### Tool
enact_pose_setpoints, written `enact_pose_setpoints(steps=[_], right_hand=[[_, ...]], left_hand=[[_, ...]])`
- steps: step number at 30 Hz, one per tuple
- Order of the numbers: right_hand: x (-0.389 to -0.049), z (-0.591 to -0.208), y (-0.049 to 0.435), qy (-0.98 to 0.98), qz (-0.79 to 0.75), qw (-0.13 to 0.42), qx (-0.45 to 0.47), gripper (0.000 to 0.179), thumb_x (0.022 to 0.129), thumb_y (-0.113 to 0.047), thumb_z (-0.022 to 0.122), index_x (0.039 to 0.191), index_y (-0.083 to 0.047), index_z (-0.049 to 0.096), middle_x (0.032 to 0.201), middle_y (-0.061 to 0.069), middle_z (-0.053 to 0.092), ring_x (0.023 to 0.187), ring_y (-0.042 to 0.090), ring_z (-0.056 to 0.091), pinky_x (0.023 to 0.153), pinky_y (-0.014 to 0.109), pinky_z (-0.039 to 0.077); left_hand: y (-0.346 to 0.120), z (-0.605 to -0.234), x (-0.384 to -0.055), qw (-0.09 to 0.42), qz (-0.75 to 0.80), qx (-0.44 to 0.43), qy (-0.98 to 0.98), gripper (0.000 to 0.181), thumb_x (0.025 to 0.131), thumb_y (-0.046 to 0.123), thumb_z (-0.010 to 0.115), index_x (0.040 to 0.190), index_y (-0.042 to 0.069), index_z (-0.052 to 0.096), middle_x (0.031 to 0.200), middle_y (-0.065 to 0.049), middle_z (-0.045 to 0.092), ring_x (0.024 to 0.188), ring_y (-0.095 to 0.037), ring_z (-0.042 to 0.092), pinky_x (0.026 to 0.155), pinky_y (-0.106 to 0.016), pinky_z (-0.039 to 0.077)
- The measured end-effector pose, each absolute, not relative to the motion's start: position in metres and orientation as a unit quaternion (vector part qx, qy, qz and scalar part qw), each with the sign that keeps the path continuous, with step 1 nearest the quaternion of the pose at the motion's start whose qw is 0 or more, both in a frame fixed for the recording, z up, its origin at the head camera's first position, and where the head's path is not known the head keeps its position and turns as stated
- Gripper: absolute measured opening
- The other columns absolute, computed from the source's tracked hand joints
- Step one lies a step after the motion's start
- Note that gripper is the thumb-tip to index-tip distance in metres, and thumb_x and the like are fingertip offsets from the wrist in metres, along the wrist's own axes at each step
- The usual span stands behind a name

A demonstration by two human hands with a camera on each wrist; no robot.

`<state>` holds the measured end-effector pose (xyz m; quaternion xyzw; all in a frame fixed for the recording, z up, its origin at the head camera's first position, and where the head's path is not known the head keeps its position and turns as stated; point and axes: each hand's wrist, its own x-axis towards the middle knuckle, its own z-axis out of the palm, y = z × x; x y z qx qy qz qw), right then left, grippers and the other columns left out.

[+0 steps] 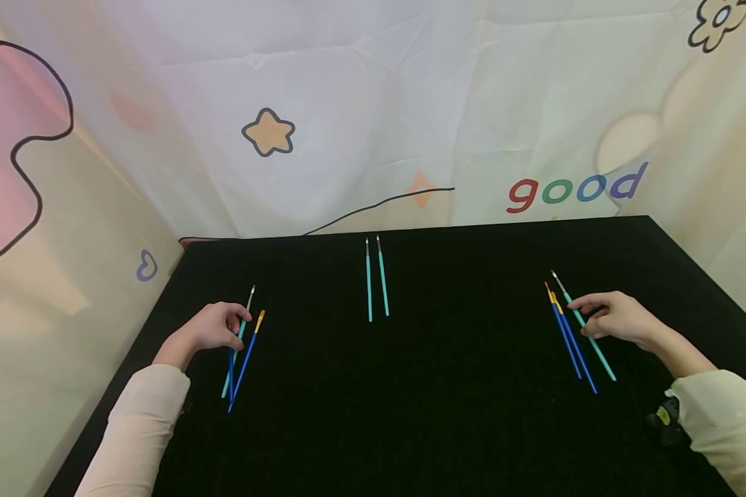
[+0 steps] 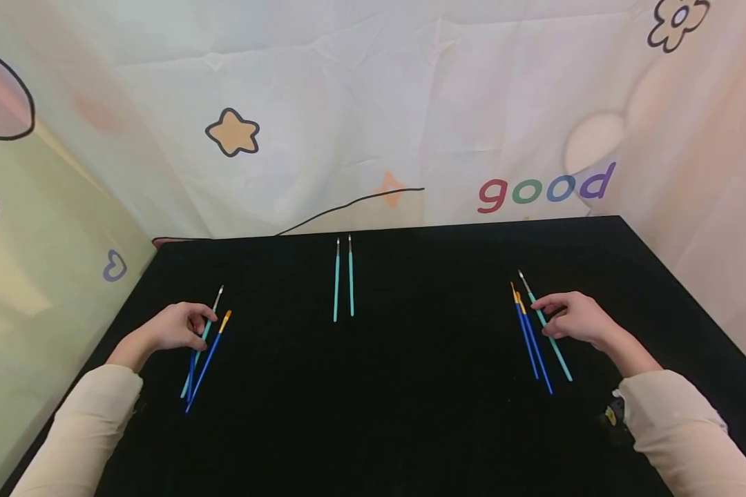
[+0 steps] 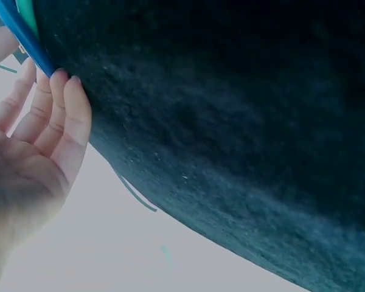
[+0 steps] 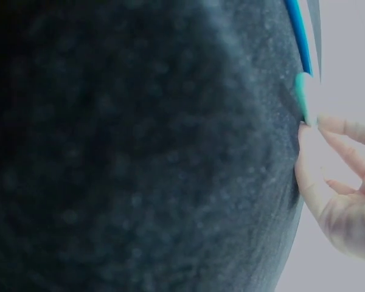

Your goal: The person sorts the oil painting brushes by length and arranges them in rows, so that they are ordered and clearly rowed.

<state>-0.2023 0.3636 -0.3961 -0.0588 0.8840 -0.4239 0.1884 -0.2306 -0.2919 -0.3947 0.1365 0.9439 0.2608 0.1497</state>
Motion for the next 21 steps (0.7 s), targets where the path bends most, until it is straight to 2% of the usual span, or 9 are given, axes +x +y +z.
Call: enact_pose_setpoints(steps=[8, 17, 21], right_hand=[[-0.2031, -0.3941, 0.3601, 0.884, -0.424, 0.187, -0.060, 0.050, 0.080, 0.001, 0.057, 0.125, 0.015, 0.041, 0.118, 0.035, 0.035, 0.086, 0.022, 0.058, 0.071, 0.033, 0.053], [-0.2018, -0.3934, 0.3595, 0.881, -0.429, 0.191, -0.057, 0.052, 0.080, 0.000, 0.057, 0.126, 0.015, 0.039, 0.119, 0.037, 0.034, 0.087, 0.023, 0.059, 0.072, 0.033, 0.053], [-0.2010, -0.3939, 0.3598, 0.881, -0.430, 0.191, -0.051, 0.051, 0.080, 0.001, 0.057, 0.126, 0.015, 0.039, 0.119, 0.037, 0.034, 0.086, 0.022, 0.059, 0.071, 0.033, 0.053]], left_hand=[[-0.2905, -0.3958, -0.2301, 0.156, 0.264, 0.116, 0.945, 0.034, 0.073, 0.001, 0.068, 0.105, -0.001, 0.056, 0.064, -0.003, 0.052, 0.059, -0.016, 0.050, 0.059, -0.031, 0.044], [-0.2966, -0.3980, -0.2307, 0.150, 0.289, 0.141, 0.935, 0.034, 0.075, -0.001, 0.065, 0.108, -0.001, 0.055, 0.066, -0.003, 0.051, 0.062, -0.017, 0.049, 0.059, -0.031, 0.042], [-0.2990, -0.3984, -0.2290, 0.147, 0.296, 0.157, 0.931, 0.040, 0.076, 0.002, 0.067, 0.114, -0.001, 0.054, 0.074, -0.004, 0.050, 0.068, -0.019, 0.047, 0.061, -0.032, 0.041]])
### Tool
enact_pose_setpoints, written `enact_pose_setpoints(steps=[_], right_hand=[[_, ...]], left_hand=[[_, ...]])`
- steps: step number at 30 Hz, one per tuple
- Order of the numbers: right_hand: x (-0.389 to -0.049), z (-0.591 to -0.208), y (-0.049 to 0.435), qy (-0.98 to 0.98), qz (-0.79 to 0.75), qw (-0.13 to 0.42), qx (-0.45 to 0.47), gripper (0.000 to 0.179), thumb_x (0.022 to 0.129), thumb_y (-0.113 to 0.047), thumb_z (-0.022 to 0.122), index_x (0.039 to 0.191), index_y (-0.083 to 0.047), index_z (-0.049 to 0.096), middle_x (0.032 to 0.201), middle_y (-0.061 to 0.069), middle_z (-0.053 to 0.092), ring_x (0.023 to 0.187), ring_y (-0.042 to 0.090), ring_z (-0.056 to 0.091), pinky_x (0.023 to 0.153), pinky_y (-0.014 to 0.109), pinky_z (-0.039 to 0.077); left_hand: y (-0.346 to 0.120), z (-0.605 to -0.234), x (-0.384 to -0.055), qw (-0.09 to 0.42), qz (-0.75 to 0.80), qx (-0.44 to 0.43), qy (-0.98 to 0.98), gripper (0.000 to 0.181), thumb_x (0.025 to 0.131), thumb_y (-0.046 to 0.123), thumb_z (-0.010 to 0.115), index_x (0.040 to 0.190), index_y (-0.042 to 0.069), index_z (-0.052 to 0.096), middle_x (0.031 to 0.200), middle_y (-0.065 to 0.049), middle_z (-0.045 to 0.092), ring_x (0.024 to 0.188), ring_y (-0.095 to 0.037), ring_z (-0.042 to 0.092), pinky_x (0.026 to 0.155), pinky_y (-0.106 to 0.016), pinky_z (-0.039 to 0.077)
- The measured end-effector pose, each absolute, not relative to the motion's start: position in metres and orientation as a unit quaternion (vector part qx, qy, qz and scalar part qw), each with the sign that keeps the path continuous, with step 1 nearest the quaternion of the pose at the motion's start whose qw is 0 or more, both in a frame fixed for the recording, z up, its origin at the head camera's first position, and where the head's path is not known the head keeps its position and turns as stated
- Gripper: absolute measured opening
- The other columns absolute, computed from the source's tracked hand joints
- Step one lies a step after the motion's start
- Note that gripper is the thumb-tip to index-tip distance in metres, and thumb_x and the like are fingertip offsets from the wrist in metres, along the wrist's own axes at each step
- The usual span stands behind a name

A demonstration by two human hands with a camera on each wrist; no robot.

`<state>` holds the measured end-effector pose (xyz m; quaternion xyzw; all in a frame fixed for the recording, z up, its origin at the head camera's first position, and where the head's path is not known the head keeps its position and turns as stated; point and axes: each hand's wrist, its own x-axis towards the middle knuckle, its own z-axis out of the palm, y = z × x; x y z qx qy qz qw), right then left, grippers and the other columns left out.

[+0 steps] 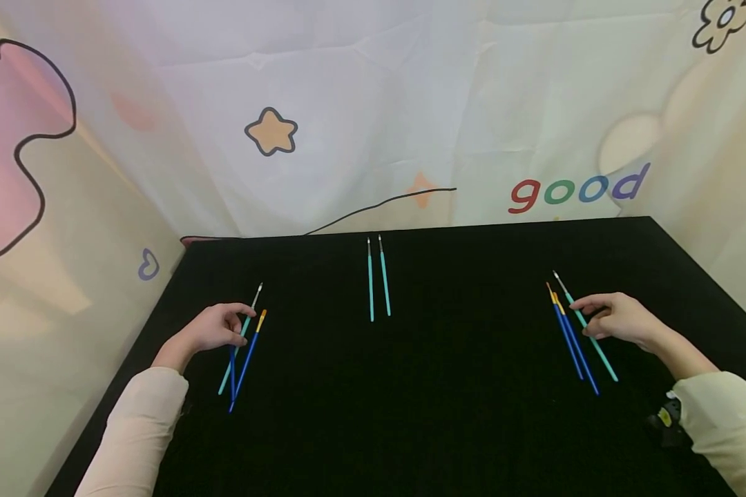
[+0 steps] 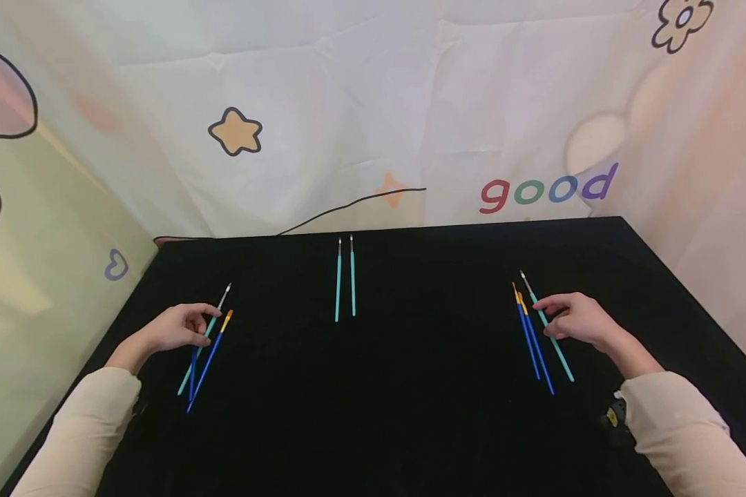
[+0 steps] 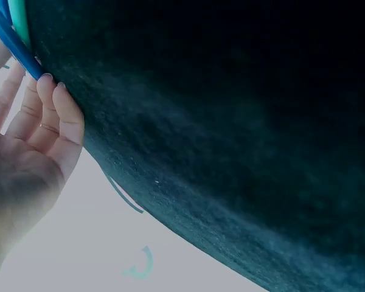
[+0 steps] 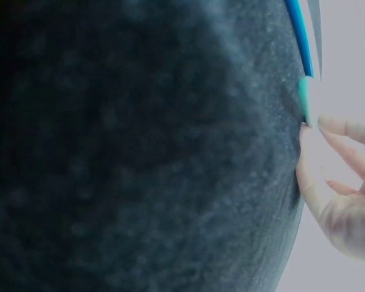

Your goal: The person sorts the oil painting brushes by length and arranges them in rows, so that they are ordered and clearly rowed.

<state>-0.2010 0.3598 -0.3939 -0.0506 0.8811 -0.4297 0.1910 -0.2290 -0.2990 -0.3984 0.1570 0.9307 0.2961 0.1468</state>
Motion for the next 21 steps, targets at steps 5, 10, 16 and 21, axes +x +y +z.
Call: enact_pose_setpoints(steps=[5, 10, 16, 21], right_hand=[[-0.2003, -0.3960, 0.3608, 0.883, -0.427, 0.189, -0.049, 0.052, 0.080, 0.000, 0.058, 0.126, 0.015, 0.040, 0.118, 0.036, 0.035, 0.086, 0.022, 0.059, 0.071, 0.033, 0.053], [-0.1999, -0.3984, 0.3625, 0.884, -0.425, 0.186, -0.052, 0.051, 0.080, 0.001, 0.058, 0.126, 0.015, 0.040, 0.118, 0.036, 0.035, 0.085, 0.021, 0.058, 0.071, 0.032, 0.053], [-0.2000, -0.3972, 0.3625, 0.885, -0.424, 0.183, -0.056, 0.051, 0.080, 0.000, 0.058, 0.126, 0.015, 0.040, 0.118, 0.036, 0.035, 0.086, 0.021, 0.059, 0.071, 0.032, 0.053], [-0.1991, -0.3949, 0.3609, 0.885, -0.424, 0.182, -0.055, 0.052, 0.080, 0.000, 0.058, 0.126, 0.015, 0.040, 0.117, 0.036, 0.035, 0.085, 0.020, 0.058, 0.070, 0.031, 0.053]], left_hand=[[-0.3002, -0.3980, -0.2259, 0.140, 0.272, 0.152, 0.940, 0.051, 0.075, 0.008, 0.072, 0.122, -0.003, 0.054, 0.084, -0.008, 0.048, 0.069, -0.019, 0.042, 0.059, -0.031, 0.040], [-0.3001, -0.3961, -0.2252, 0.134, 0.263, 0.157, 0.942, 0.046, 0.075, 0.009, 0.072, 0.117, -0.004, 0.058, 0.084, -0.009, 0.051, 0.071, -0.019, 0.042, 0.060, -0.031, 0.040], [-0.3015, -0.3968, -0.2273, 0.131, 0.264, 0.165, 0.941, 0.040, 0.077, 0.006, 0.070, 0.114, -0.006, 0.060, 0.080, -0.007, 0.053, 0.070, -0.019, 0.045, 0.061, -0.031, 0.043], [-0.3010, -0.3980, -0.2285, 0.127, 0.262, 0.158, 0.943, 0.038, 0.076, 0.001, 0.067, 0.113, -0.006, 0.061, 0.082, -0.009, 0.057, 0.072, -0.020, 0.047, 0.062, -0.030, 0.046]])
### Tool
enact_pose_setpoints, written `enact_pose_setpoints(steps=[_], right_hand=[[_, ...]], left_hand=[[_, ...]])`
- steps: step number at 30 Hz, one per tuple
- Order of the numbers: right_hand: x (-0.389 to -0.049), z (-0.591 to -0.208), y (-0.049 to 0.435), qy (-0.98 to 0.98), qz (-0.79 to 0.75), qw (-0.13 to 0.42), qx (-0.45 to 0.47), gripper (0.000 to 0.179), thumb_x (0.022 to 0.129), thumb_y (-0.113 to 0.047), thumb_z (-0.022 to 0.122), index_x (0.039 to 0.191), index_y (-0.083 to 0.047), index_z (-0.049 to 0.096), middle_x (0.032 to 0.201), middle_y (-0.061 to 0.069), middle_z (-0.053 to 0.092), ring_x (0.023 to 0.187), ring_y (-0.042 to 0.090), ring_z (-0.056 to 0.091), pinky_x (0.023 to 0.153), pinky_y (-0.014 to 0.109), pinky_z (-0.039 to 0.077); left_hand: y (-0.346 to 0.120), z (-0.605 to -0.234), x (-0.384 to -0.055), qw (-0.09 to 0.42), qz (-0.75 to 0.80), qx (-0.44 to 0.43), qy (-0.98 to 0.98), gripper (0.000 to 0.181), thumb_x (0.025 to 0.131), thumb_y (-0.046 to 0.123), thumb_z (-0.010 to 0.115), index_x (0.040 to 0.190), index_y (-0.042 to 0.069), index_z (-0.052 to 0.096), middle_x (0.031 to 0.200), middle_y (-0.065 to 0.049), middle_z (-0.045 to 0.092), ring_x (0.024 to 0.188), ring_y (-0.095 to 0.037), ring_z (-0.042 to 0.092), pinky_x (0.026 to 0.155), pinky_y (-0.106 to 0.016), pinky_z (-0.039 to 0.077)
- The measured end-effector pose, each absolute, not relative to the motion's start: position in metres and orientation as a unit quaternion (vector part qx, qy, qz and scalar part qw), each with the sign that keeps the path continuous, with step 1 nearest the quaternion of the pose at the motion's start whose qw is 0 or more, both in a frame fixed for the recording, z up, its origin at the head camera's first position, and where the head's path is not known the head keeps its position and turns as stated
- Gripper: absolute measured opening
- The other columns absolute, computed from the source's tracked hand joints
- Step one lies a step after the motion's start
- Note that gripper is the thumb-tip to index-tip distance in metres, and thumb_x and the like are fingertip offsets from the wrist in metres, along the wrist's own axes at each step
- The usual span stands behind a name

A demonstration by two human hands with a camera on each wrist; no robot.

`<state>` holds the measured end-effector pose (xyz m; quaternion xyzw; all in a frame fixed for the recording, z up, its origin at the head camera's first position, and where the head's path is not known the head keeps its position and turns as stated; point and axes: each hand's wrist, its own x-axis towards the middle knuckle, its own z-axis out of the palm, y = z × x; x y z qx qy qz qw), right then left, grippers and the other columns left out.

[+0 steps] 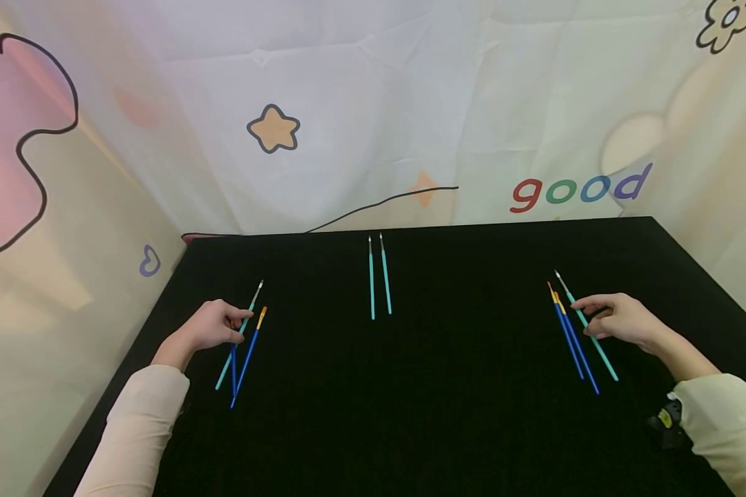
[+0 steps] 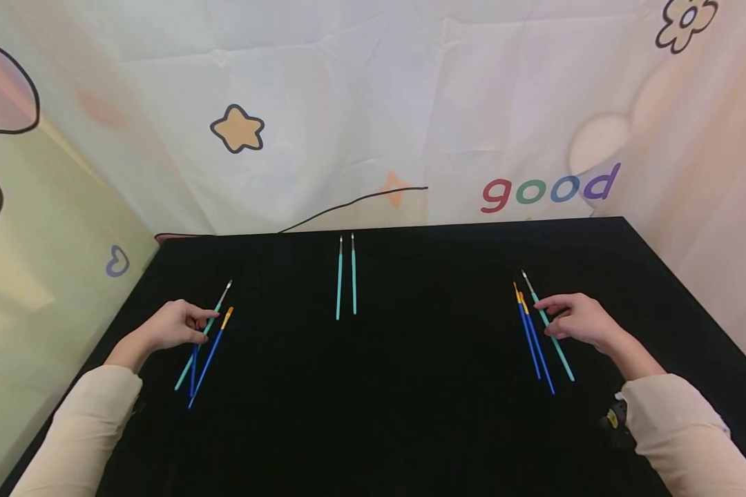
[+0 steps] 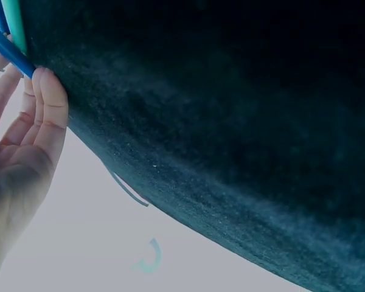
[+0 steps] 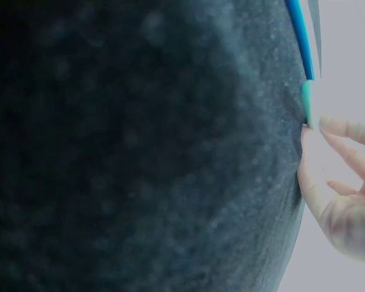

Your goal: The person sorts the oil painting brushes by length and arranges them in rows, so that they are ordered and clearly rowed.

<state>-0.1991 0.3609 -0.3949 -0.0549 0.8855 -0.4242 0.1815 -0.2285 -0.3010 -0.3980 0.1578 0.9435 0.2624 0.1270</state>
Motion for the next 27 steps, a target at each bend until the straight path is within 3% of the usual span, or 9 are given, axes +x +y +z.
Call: enact_pose_setpoints(steps=[9, 14, 22, 27], right_hand=[[-0.199, -0.394, 0.361, 0.885, -0.424, 0.184, -0.054, 0.052, 0.080, 0.000, 0.058, 0.126, 0.015, 0.039, 0.117, 0.035, 0.036, 0.085, 0.020, 0.058, 0.070, 0.031, 0.052], [-0.198, -0.394, 0.361, 0.885, -0.425, 0.183, -0.054, 0.052, 0.080, 0.000, 0.058, 0.126, 0.015, 0.040, 0.117, 0.035, 0.036, 0.085, 0.020, 0.058, 0.070, 0.031, 0.052], [-0.198, -0.393, 0.362, 0.886, -0.423, 0.182, -0.054, 0.051, 0.080, -0.001, 0.058, 0.126, 0.015, 0.040, 0.117, 0.034, 0.036, 0.085, 0.021, 0.057, 0.071, 0.031, 0.052], [-0.199, -0.395, 0.362, 0.884, -0.427, 0.182, -0.054, 0.051, 0.081, -0.001, 0.057, 0.126, 0.014, 0.040, 0.118, 0.034, 0.035, 0.086, 0.021, 0.057, 0.071, 0.031, 0.052]], left_hand=[[-0.297, -0.398, -0.228, 0.120, 0.248, 0.167, 0.947, 0.035, 0.075, -0.003, 0.063, 0.110, -0.005, 0.063, 0.073, -0.004, 0.049, 0.063, -0.016, 0.042, 0.054, -0.029, 0.040], [-0.301, -0.395, -0.228, 0.132, 0.244, 0.194, 0.941, 0.044, 0.079, -0.001, 0.063, 0.123, -0.004, 0.054, 0.074, -0.005, 0.043, 0.064, -0.017, 0.040, 0.055, -0.029, 0.038], [-0.301, -0.390, -0.243, 0.067, 0.259, 0.182, 0.946, 0.038, 0.079, 0.008, 0.069, 0.114, -0.004, 0.060, 0.092, -0.014, 0.058, 0.068, -0.018, 0.046, 0.061, -0.031, 0.043], [-0.295, -0.391, -0.258, 0.087, 0.286, 0.160, 0.941, 0.033, 0.080, 0.009, 0.068, 0.110, -0.003, 0.061, 0.097, -0.017, 0.060, 0.081, -0.024, 0.052, 0.070, -0.038, 0.047]])
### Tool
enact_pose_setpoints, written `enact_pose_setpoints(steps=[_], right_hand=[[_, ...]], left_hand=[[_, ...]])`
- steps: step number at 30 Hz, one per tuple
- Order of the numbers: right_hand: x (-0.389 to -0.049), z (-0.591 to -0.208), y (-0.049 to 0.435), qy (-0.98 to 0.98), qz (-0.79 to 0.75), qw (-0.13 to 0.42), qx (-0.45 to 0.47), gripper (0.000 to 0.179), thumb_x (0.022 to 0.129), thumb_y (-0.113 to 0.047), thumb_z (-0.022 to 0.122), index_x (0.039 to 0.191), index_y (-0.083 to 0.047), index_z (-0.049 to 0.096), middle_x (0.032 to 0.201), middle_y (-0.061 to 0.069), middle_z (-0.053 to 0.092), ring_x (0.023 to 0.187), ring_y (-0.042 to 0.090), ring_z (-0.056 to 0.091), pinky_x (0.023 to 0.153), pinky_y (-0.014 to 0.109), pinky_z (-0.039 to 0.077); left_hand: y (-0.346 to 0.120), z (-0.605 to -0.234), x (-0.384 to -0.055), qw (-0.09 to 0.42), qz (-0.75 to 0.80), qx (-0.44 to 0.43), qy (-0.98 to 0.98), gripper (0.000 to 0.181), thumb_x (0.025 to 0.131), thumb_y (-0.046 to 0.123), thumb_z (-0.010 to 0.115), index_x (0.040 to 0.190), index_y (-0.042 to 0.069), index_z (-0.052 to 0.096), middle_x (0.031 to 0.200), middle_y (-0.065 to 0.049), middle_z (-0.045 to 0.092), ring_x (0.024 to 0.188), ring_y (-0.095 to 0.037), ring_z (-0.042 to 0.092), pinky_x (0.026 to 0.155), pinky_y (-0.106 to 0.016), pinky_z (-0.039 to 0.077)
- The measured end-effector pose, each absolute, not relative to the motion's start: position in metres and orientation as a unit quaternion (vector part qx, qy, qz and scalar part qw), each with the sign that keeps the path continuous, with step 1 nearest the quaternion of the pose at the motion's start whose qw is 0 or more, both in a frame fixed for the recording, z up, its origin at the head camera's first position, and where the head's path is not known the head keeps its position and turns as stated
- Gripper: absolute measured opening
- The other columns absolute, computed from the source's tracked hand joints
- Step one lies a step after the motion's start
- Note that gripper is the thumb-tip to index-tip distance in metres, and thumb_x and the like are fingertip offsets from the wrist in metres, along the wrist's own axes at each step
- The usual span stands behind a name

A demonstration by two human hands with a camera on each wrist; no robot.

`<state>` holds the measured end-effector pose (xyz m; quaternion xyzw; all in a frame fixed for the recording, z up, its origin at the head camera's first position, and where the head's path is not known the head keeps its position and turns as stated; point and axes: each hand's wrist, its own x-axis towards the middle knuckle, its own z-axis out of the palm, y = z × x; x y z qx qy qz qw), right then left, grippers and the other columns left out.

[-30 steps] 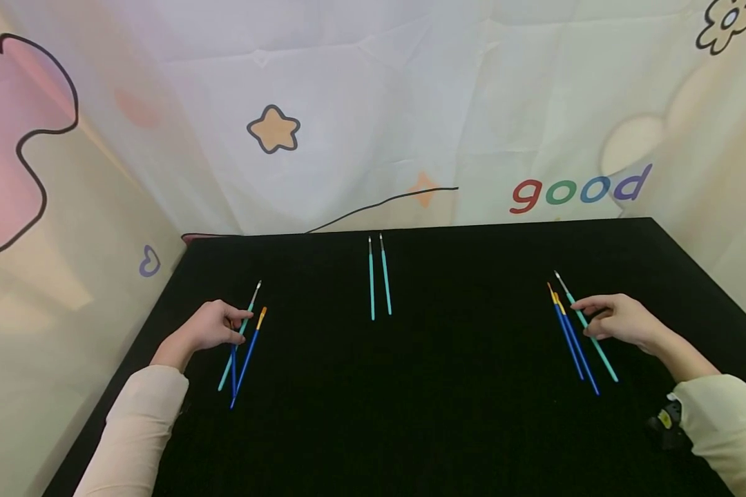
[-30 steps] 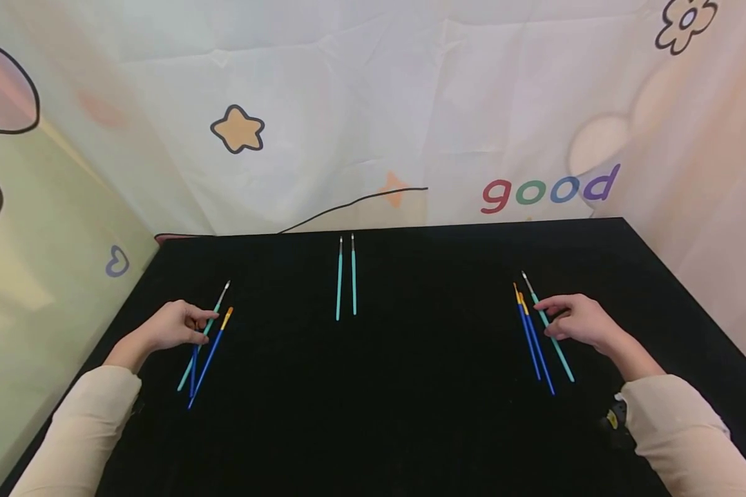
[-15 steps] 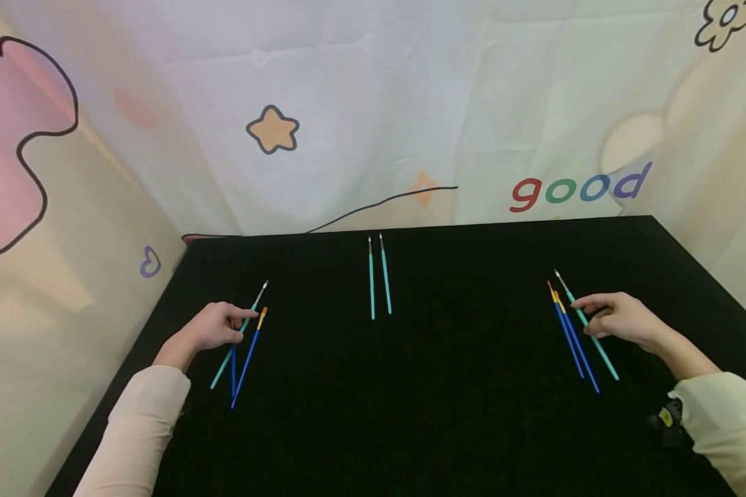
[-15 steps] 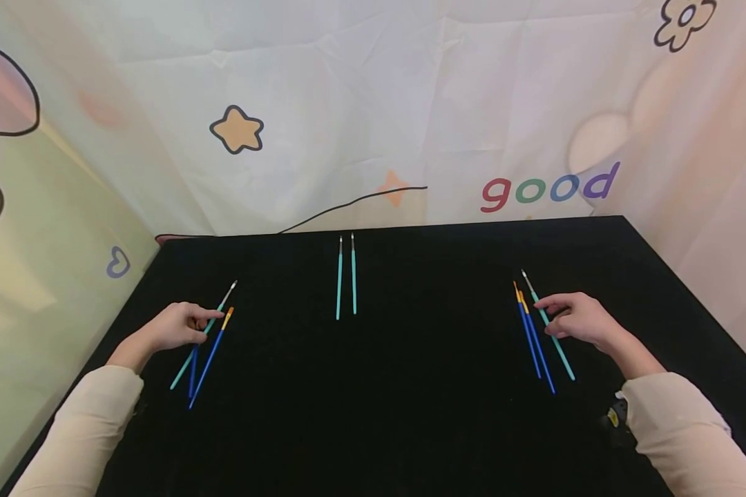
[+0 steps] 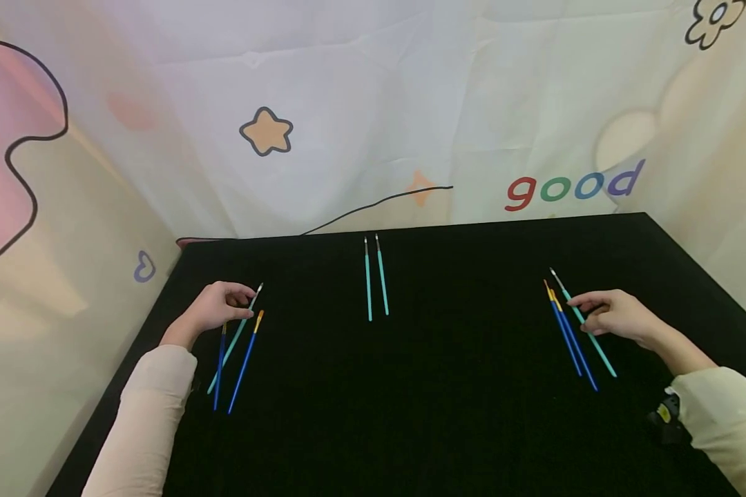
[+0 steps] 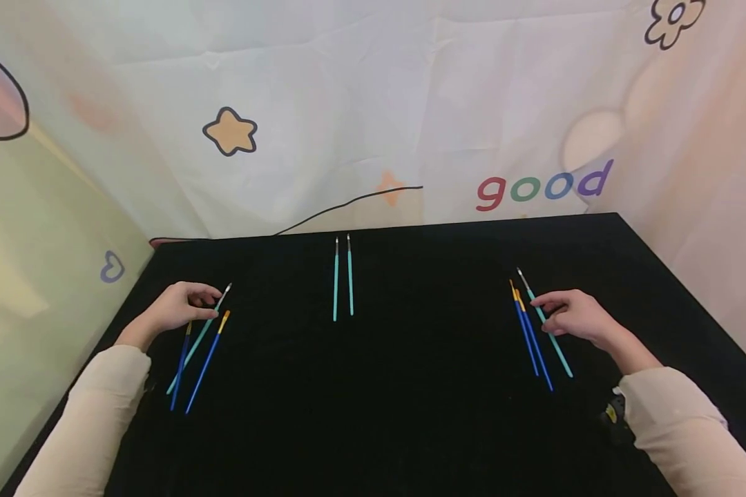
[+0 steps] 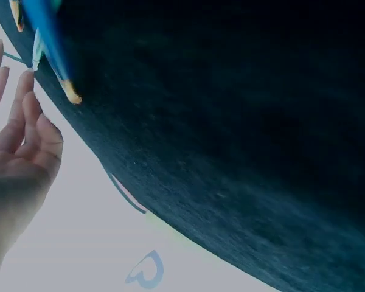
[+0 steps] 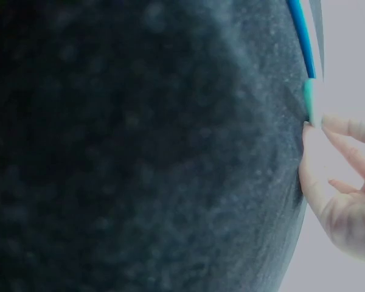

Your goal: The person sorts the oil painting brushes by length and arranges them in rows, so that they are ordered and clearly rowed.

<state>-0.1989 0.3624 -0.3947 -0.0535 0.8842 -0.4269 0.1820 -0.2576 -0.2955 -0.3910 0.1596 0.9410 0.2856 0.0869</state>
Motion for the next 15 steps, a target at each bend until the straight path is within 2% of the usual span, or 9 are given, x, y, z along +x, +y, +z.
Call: enact_pose_setpoints(steps=[5, 10, 15], right_hand=[[-0.201, -0.396, 0.362, 0.883, -0.429, 0.182, -0.051, 0.051, 0.081, -0.001, 0.058, 0.126, 0.014, 0.040, 0.119, 0.034, 0.036, 0.087, 0.021, 0.057, 0.071, 0.032, 0.052], [-0.201, -0.397, 0.362, 0.882, -0.432, 0.182, -0.051, 0.050, 0.081, -0.001, 0.057, 0.126, 0.014, 0.041, 0.118, 0.034, 0.036, 0.086, 0.022, 0.057, 0.071, 0.033, 0.052], [-0.200, -0.397, 0.365, 0.882, -0.433, 0.182, -0.048, 0.050, 0.081, 0.000, 0.057, 0.126, 0.013, 0.041, 0.118, 0.034, 0.036, 0.086, 0.022, 0.057, 0.072, 0.033, 0.052]], left_hand=[[-0.296, -0.392, -0.269, 0.133, 0.306, 0.142, 0.932, 0.032, 0.080, 0.003, 0.066, 0.111, -0.002, 0.060, 0.100, -0.018, 0.056, 0.092, -0.030, 0.051, 0.079, -0.044, 0.046], [-0.298, -0.392, -0.273, 0.168, 0.317, 0.117, 0.926, 0.034, 0.077, 0.004, 0.069, 0.109, -0.003, 0.062, 0.099, -0.017, 0.053, 0.089, -0.028, 0.047, 0.076, -0.038, 0.045], [-0.296, -0.391, -0.276, 0.174, 0.310, 0.106, 0.928, 0.034, 0.075, 0.004, 0.071, 0.107, -0.003, 0.062, 0.096, -0.014, 0.052, 0.086, -0.026, 0.046, 0.074, -0.036, 0.045]])
